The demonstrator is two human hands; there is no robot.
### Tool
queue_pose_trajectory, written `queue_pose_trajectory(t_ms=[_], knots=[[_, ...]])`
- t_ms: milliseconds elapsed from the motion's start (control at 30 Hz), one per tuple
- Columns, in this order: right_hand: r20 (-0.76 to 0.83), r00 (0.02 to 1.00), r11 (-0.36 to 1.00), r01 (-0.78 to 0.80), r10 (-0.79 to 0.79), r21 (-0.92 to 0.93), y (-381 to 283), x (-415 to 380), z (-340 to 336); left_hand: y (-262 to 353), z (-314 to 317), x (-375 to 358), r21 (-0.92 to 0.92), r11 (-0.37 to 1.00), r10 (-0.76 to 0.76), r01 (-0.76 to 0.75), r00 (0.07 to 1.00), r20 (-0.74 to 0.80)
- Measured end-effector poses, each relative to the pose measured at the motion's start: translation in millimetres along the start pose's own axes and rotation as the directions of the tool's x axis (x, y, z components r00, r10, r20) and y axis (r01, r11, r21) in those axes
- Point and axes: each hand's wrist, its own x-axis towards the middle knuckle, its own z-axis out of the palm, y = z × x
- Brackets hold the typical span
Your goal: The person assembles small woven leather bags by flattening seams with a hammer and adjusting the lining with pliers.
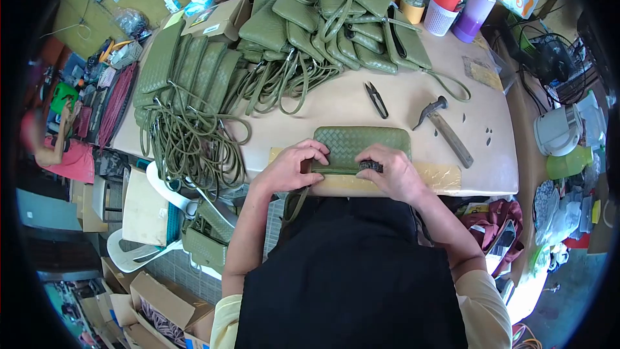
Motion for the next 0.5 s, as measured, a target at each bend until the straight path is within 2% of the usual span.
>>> queue_pose_trajectory(t_ms=[67, 100, 167, 200, 233, 300, 367, 433, 500], knots=[[-0.116, 0.993, 1.000, 0.004, -0.008, -0.031, 5.3, 1.0, 1.3, -7.7, 0.7, -2.4, -0.027, 1.000, -0.014, 0.013, 1.000, -0.024], [-0.115, 0.993, 1.000, 0.007, -0.010, -0.028, 6.3, 2.0, 0.3, -10.6, 1.1, -3.2, -0.057, 0.998, -0.025, 0.022, 0.999, -0.045], [0.001, 0.993, 0.979, -0.117, 0.119, 0.164, 6.9, 6.1, -2.6, -15.2, 0.1, -0.8, -0.064, 0.998, -0.031, 0.029, 0.999, -0.038], [0.001, 0.993, 0.979, -0.116, 0.117, 0.166, 2.4, 10.6, -0.5, -16.0, -0.9, 1.0, -0.072, 0.997, -0.035, 0.032, 0.999, -0.029], [0.012, 0.995, 0.979, -0.100, 0.100, 0.180, -5.9, 17.8, 4.8, -13.0, -1.9, 2.6, -0.071, 0.997, -0.035, 0.033, 0.999, -0.031], [0.021, 0.996, 0.978, -0.084, 0.081, 0.193, -13.1, 31.9, 25.6, -4.6, -4.8, 5.1, -0.016, 0.989, -0.147, 0.147, 0.989, -0.001], [-0.036, 0.977, 0.977, 0.213, -0.212, 0.024, -3.3, 43.8, 54.1, -9.1, -6.3, 5.2, 0.018, 0.989, -0.148, 0.147, 0.989, 0.004], [0.023, 0.981, 0.982, 0.190, -0.190, 0.001, -5.1, 41.6, 47.8, -11.8, -6.3, 5.4, 0.048, 0.988, -0.148, 0.148, 0.989, 0.007], [0.078, 0.984, 0.987, 0.161, -0.159, -0.023, -0.3, 31.0, 38.0, -12.0, -3.8, 6.5, -0.014, 0.994, -0.111, 0.111, 0.994, 0.000]])
